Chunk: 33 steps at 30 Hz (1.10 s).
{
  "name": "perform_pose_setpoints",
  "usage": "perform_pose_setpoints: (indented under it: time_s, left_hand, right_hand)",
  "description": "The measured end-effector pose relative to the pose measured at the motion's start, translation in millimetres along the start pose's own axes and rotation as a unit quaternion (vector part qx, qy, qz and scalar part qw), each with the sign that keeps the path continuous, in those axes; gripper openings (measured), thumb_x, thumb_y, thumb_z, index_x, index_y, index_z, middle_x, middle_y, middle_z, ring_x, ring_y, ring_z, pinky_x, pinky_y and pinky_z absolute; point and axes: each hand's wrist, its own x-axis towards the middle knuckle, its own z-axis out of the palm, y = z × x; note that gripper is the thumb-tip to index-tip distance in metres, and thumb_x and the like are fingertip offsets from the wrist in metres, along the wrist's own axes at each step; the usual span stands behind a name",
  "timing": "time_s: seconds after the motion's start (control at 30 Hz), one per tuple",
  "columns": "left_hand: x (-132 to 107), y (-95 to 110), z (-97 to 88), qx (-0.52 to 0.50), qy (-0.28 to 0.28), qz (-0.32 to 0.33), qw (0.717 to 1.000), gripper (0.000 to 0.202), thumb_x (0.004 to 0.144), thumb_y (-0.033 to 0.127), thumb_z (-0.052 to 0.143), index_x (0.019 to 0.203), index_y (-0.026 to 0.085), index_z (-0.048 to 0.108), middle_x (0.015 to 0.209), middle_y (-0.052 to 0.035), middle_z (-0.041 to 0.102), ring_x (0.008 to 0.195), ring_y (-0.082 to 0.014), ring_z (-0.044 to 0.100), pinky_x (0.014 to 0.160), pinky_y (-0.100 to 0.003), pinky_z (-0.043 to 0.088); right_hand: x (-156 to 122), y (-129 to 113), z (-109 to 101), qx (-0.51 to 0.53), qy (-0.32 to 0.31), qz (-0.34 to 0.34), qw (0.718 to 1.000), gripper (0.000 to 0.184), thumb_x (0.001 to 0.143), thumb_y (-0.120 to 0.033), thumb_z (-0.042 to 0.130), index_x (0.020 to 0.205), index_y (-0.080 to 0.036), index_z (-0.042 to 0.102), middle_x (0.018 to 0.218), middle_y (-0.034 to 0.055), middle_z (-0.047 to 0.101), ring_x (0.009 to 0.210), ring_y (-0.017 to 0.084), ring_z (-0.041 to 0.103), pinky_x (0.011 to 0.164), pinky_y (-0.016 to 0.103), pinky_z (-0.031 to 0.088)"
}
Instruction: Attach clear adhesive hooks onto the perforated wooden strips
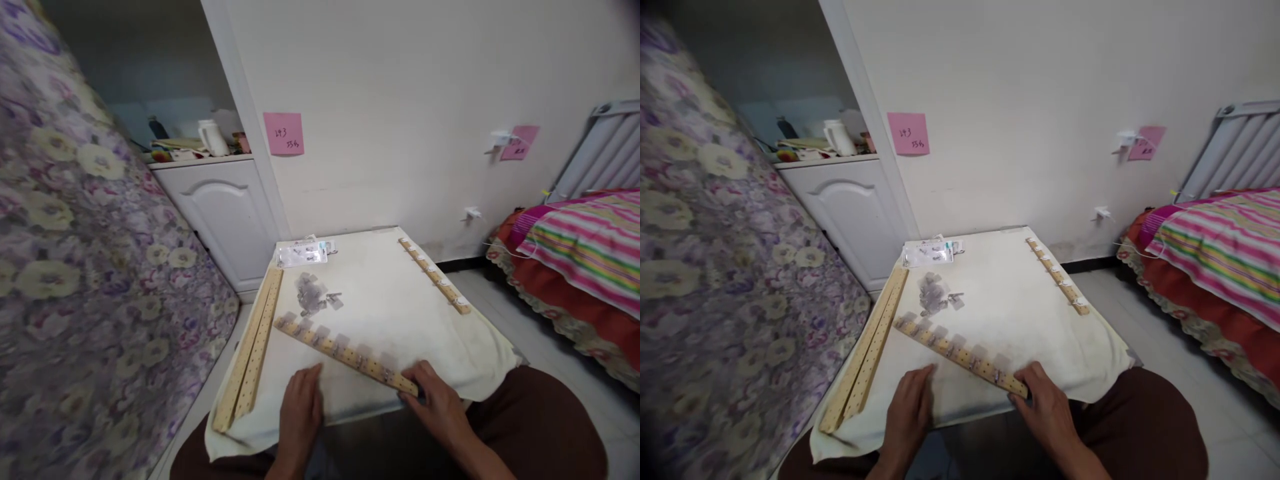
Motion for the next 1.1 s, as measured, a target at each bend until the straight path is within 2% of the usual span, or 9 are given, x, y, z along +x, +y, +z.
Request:
perform_pose_setpoints:
  time_s: [0.2,0.33,0.4,0.47,0.53,0.63,0.73,0.87,1.1]
  left_hand:
    - [1,-17,2.2,-0.002,-0.003,-0.041,0.999,0.035,0.088,0.017,0.037,0.121,0.02,0.049,0.106,-0.0066,0.056,0.102,-0.0202,0.054,0.088,-0.038,0.048]
    - [-1,-18,4.6,0.008,-0.001,-0.037,0.999,0.036,0.087,0.015,0.039,0.12,0.02,0.051,0.106,-0.0067,0.058,0.101,-0.02,0.055,0.088,-0.037,0.049]
    - [-2,-19,5.3,0.014,0.007,-0.029,0.999,0.036,0.086,0.015,0.04,0.119,0.019,0.052,0.105,-0.007,0.06,0.099,-0.0198,0.057,0.086,-0.037,0.05]
    - [-3,-20,6.1,0.02,0.018,-0.017,1.0,0.035,0.085,0.014,0.04,0.118,0.019,0.053,0.104,-0.0071,0.061,0.098,-0.0198,0.057,0.085,-0.037,0.051]
    - [-3,-21,6.5,0.023,0.023,-0.012,0.999,0.035,0.084,0.014,0.041,0.116,0.02,0.054,0.104,-0.0067,0.061,0.097,-0.0197,0.058,0.084,-0.037,0.051]
    - [-3,-20,5.6,0.023,0.019,-0.018,0.999,0.035,0.084,0.013,0.041,0.116,0.02,0.054,0.103,-0.006,0.061,0.097,-0.0196,0.057,0.084,-0.036,0.051]
    - [-3,-17,3.5,0.014,0.015,-0.022,1.0,0.035,0.084,0.013,0.041,0.115,0.02,0.054,0.104,-0.006,0.061,0.098,-0.0194,0.057,0.085,-0.036,0.051]
    - [-4,-15,2.5,0.001,0.011,-0.026,1.0,0.035,0.084,0.012,0.04,0.114,0.02,0.055,0.104,-0.0059,0.06,0.099,-0.0194,0.057,0.086,-0.036,0.051]
    - [-7,-15,2.2,-0.011,-0.003,-0.037,0.999,0.037,0.084,0.011,0.038,0.114,0.021,0.055,0.104,-0.0065,0.06,0.099,-0.0203,0.056,0.086,-0.038,0.05]
  right_hand:
    - [2,-11,-3,0.029,0.002,0.044,0.999,0.014,0.074,-0.026,0.055,0.087,-0.023,0.056,0.085,0.0004,0.059,0.078,0.017,0.058,0.07,0.028,0.044]
    - [6,-11,3,0.145,-0.019,0.109,0.983,0.013,0.068,-0.023,0.059,0.079,-0.022,0.052,0.073,-0.0026,0.057,0.07,0.016,0.055,0.064,0.026,0.042]
    - [9,-9,6,0.254,-0.066,0.139,0.955,0.018,0.065,-0.024,0.062,0.078,-0.021,0.05,0.068,-0.0042,0.054,0.063,0.013,0.053,0.055,0.023,0.041]
    - [12,-10,6,0.352,-0.137,0.178,0.908,0.026,0.062,-0.028,0.067,0.081,-0.02,0.051,0.066,-0.0054,0.052,0.054,0.01,0.05,0.046,0.02,0.037]
    - [14,-12,2,0.415,-0.182,0.217,0.865,0.031,0.064,-0.035,0.07,0.085,-0.019,0.054,0.066,-0.0051,0.054,0.049,0.007,0.049,0.044,0.018,0.036]
    - [14,-19,-8,0.48,-0.199,0.256,0.815,0.031,0.071,-0.042,0.068,0.084,-0.017,0.057,0.068,-0.003,0.058,0.051,0.005,0.052,0.046,0.014,0.037]
    - [14,-22,-16,0.519,-0.227,0.279,0.775,0.03,0.073,-0.041,0.07,0.084,-0.016,0.059,0.069,-0.0014,0.06,0.053,0.004,0.055,0.049,0.013,0.041]
    - [10,-20,-15,0.54,-0.245,0.27,0.758,0.028,0.073,-0.038,0.071,0.084,-0.015,0.06,0.07,-0.0001,0.062,0.054,0.005,0.057,0.049,0.013,0.044]
    - [0,-22,-10,0.552,-0.246,0.249,0.757,0.027,0.071,-0.037,0.073,0.08,-0.016,0.059,0.069,-0.0005,0.063,0.051,0.005,0.058,0.046,0.012,0.042]
